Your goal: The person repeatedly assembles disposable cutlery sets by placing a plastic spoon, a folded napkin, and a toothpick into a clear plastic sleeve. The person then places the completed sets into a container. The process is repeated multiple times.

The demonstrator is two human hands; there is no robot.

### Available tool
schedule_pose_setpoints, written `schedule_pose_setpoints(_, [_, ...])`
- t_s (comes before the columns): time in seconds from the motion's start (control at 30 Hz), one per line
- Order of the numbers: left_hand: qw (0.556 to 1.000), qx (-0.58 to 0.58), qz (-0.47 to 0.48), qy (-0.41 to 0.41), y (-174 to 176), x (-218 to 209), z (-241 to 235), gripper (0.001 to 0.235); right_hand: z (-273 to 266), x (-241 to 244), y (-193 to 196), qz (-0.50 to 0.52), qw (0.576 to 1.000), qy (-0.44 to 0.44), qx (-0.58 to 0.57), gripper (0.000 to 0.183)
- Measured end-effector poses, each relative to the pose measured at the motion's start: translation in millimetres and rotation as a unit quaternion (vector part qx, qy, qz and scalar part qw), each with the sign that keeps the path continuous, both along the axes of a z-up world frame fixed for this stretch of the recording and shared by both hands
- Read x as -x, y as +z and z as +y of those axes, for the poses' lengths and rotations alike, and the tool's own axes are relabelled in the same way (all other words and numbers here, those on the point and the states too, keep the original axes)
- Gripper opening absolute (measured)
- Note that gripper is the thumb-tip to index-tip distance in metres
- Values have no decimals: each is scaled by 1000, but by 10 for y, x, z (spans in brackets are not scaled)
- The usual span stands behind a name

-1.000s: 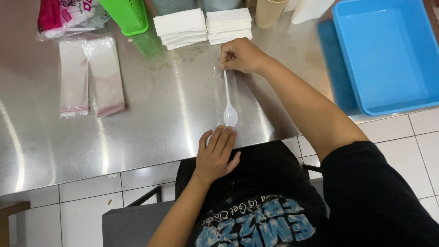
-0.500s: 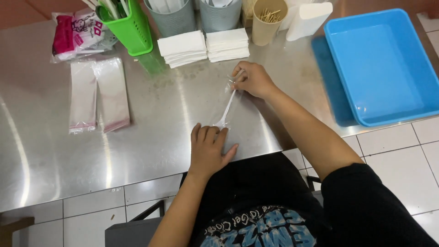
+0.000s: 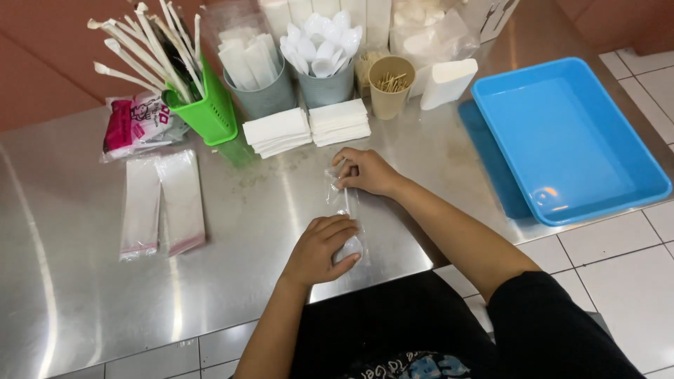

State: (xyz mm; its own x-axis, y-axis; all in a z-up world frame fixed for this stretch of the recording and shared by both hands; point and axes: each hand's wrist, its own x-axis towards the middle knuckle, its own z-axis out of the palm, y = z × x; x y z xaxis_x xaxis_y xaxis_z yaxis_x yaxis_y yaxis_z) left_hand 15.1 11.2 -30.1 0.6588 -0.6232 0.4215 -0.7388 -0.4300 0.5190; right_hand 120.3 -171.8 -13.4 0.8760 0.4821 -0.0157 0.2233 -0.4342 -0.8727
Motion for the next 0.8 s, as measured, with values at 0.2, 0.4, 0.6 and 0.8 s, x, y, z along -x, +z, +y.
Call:
schedule_pose_setpoints(0.2, [999, -33, -39, 11, -4, -49, -7, 28, -244, 103, -192, -99, 981, -144, -85, 31])
schedule_pose_setpoints(0.4, [999, -50, -15, 13, 60, -76, -23, 22, -531, 65, -654, -129, 935, -293, -151, 14])
schedule_pose_setpoints(0.6, [997, 15, -79, -9, 100, -101, -27, 18, -413, 156, -437, -97, 925, -322, -177, 3])
schedule_pose_setpoints(0.8, [997, 22, -76, -2, 140, -132, -28, 18, -499, 11, -246, -168, 907, -347, -169, 1])
